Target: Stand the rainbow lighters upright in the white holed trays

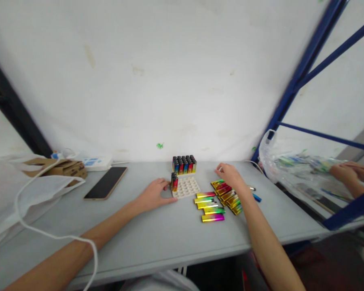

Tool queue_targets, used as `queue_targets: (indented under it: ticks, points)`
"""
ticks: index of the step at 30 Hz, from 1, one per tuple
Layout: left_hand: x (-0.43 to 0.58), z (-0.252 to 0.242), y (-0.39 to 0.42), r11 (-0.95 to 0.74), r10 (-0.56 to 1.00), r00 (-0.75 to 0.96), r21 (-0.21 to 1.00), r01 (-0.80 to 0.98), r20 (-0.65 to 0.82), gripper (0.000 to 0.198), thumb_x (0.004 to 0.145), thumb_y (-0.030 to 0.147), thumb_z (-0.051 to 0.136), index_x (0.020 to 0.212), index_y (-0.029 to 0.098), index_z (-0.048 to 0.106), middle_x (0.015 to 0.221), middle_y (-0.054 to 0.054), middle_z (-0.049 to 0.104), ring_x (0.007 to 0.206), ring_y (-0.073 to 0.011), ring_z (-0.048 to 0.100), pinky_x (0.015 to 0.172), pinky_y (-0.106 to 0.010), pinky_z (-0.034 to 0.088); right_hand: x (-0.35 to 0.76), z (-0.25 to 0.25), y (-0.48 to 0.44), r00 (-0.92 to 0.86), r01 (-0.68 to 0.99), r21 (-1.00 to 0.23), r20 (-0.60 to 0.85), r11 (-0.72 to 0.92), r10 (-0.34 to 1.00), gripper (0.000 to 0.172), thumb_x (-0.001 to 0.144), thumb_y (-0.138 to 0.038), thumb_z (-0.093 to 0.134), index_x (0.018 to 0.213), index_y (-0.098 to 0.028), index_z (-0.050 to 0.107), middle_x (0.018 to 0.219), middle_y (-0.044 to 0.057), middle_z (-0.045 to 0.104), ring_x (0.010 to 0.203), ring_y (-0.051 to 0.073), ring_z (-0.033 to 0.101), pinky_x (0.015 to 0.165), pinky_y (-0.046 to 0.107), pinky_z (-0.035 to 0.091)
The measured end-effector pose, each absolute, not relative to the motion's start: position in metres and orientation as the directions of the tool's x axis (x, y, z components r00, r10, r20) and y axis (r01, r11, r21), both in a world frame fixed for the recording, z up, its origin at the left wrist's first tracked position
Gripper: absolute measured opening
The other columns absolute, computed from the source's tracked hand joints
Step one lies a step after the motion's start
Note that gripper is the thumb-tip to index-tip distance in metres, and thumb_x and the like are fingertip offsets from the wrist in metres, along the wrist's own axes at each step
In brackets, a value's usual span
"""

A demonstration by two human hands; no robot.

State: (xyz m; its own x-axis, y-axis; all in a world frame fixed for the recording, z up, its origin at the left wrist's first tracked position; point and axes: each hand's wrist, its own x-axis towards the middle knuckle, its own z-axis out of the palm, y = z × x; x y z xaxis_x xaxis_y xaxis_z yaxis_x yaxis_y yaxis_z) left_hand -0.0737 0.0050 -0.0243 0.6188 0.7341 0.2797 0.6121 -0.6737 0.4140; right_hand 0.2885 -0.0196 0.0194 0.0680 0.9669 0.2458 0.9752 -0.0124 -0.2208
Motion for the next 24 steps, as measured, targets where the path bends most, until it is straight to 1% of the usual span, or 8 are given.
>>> queue_targets:
  ticks: [2, 6, 10, 14, 16, 18, 21, 24]
  points:
    - [-0.074, -0.023, 0.004, -0.672, 0.736, 0.619, 0.412, 0.616, 0.275, 0.054, 0.078, 0.071, 0.072, 0.094, 0.019, 0.069, 0.091, -0.007, 0.065, 0.087, -0.028, 0.063, 0.079, -0.038, 0.049, 0.313, 0.012, -0.016, 0.179, 0.967, -0.209, 0.134, -0.149, 0.975, 0.028, 0.099, -0.033, 0.066, 0.114, -0.012, 0.075, 0.106, 0.017, 0.08, 0.097, 0.027, 0.073, 0.08, 0.031, 0.048]
    - [-0.073, -0.023, 0.004, -0.665, 0.742, 0.614, 0.412, 0.624, 0.269, 0.055, 0.078, 0.072, 0.071, 0.092, 0.02, 0.068, 0.09, -0.007, 0.065, 0.087, -0.0276, 0.063, 0.08, -0.038, 0.049, 0.327, 0.0, -0.008, 0.184, 0.966, -0.191, 0.027, -0.176, 0.983, 0.022, 0.096, -0.03, 0.068, 0.103, -0.014, 0.081, 0.103, 0.017, 0.081, 0.093, 0.027, 0.075, 0.077, 0.03, 0.048]
    - [-0.073, -0.024, 0.004, -0.664, 0.743, 0.607, 0.424, 0.616, 0.282, 0.055, 0.077, 0.074, 0.072, 0.09, 0.021, 0.066, 0.09, -0.006, 0.064, 0.086, -0.0274, 0.062, 0.078, -0.038, 0.049, 0.321, -0.002, -0.001, 0.164, 0.969, -0.2, 0.073, -0.147, 0.984, 0.015, 0.094, -0.021, 0.067, 0.098, -0.014, 0.08, 0.104, 0.017, 0.08, 0.1, 0.026, 0.073, 0.085, 0.028, 0.049]
    - [-0.074, -0.025, 0.004, -0.672, 0.736, 0.619, 0.416, 0.613, 0.276, 0.054, 0.079, 0.072, 0.071, 0.092, 0.02, 0.066, 0.091, -0.006, 0.064, 0.088, -0.028, 0.063, 0.08, -0.039, 0.049, 0.316, -0.002, 0.002, 0.158, 0.969, -0.219, 0.172, -0.118, 0.972, 0.021, 0.099, -0.018, 0.056, 0.107, -0.011, 0.074, 0.118, 0.023, 0.074, 0.111, 0.026, 0.07, 0.095, 0.03, 0.048]
    - [-0.074, -0.025, 0.004, -0.672, 0.736, 0.618, 0.409, 0.617, 0.276, 0.053, 0.08, 0.071, 0.071, 0.093, 0.02, 0.066, 0.091, -0.007, 0.064, 0.089, -0.0282, 0.062, 0.08, -0.039, 0.049, 0.312, -0.002, 0.002, 0.143, 0.941, -0.334, 0.242, -0.056, 0.96, 0.022, 0.101, -0.019, 0.052, 0.113, -0.011, 0.068, 0.117, 0.022, 0.074, 0.108, 0.025, 0.071, 0.096, 0.032, 0.049]
    - [-0.074, -0.026, 0.004, -0.676, 0.733, 0.617, 0.406, 0.615, 0.286, 0.052, 0.081, 0.071, 0.07, 0.093, 0.02, 0.066, 0.092, -0.007, 0.064, 0.089, -0.0278, 0.062, 0.08, -0.038, 0.049, 0.304, -0.002, 0.0, 0.09, 0.836, -0.541, 0.296, 0.09, 0.951, 0.023, 0.102, -0.022, 0.049, 0.12, -0.014, 0.061, 0.109, 0.016, 0.076, 0.097, 0.022, 0.073, 0.093, 0.034, 0.052]
    - [-0.074, -0.027, 0.004, -0.683, 0.728, 0.618, 0.403, 0.61, 0.298, 0.053, 0.081, 0.072, 0.07, 0.092, 0.021, 0.065, 0.092, -0.006, 0.064, 0.088, -0.0274, 0.062, 0.079, -0.037, 0.049, 0.285, -0.002, -0.002, -0.032, 0.529, -0.797, 0.325, 0.292, 0.945, 0.029, 0.102, -0.034, 0.049, 0.127, -0.019, 0.051, 0.098, 0.006, 0.074, 0.077, 0.017, 0.07, 0.082, 0.035, 0.057]
    - [-0.074, -0.027, 0.005, -0.686, 0.724, 0.622, 0.402, 0.607, 0.298, 0.054, 0.08, 0.074, 0.07, 0.091, 0.021, 0.065, 0.091, -0.007, 0.065, 0.088, -0.0279, 0.063, 0.08, -0.038, 0.049, 0.261, -0.002, -0.005, -0.081, 0.264, -0.908, 0.314, 0.324, 0.946, 0.041, 0.095, -0.05, 0.058, 0.125, -0.022, 0.051, 0.089, -0.001, 0.064, 0.07, 0.014, 0.061, 0.072, 0.033, 0.057]
